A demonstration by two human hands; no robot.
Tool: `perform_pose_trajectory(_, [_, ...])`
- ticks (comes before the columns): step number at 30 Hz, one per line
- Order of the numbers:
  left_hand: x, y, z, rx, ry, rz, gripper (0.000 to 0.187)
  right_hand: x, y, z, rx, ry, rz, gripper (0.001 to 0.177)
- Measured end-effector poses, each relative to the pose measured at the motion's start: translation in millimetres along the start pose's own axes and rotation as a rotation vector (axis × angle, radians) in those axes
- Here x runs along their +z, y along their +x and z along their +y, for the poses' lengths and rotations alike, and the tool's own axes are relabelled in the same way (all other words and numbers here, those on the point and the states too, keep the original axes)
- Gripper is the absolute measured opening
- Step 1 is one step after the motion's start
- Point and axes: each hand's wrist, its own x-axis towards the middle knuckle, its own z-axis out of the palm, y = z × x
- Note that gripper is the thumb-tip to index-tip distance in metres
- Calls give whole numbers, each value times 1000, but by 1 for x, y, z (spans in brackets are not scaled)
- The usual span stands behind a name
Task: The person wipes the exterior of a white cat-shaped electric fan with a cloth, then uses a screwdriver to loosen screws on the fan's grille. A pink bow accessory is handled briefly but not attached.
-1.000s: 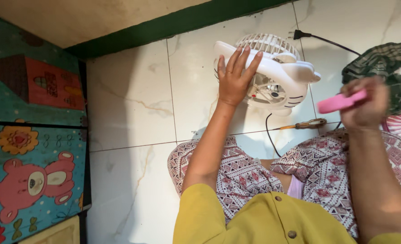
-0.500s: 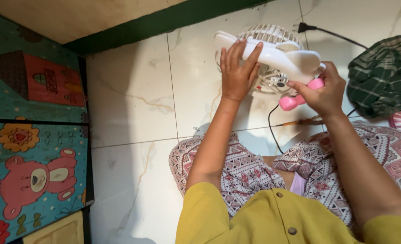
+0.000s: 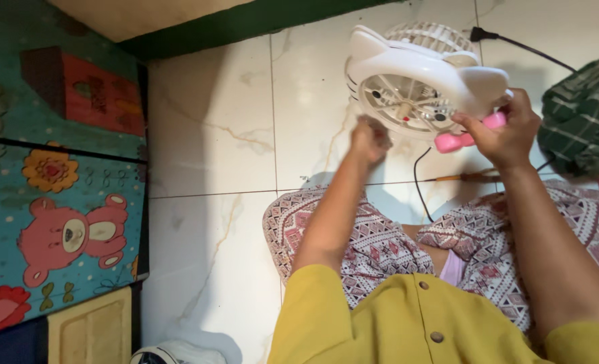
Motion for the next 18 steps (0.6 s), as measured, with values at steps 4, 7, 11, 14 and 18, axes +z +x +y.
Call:
perform_pose_trajectory(4, [8, 35, -37, -10, -100, -84, 36, 0, 1, 8, 22, 33, -2, 58])
perform_pose_trajectory(7, [8, 44, -38, 25, -107, -173, 25, 0, -2, 10, 5, -7, -28, 61])
perform_pose_trajectory(11, [13, 42, -42, 176, -54, -140, 10, -2, -2, 10, -76, -133, -34, 63])
perform_pose_trajectory(14, [22, 35, -51, 479, -70, -177, 16, -7, -4, 10, -78, -143, -62, 66])
perform_pose_trajectory(18, [30, 35, -51, 581, 29, 15, 50, -19, -10, 11, -22, -146, -122, 66])
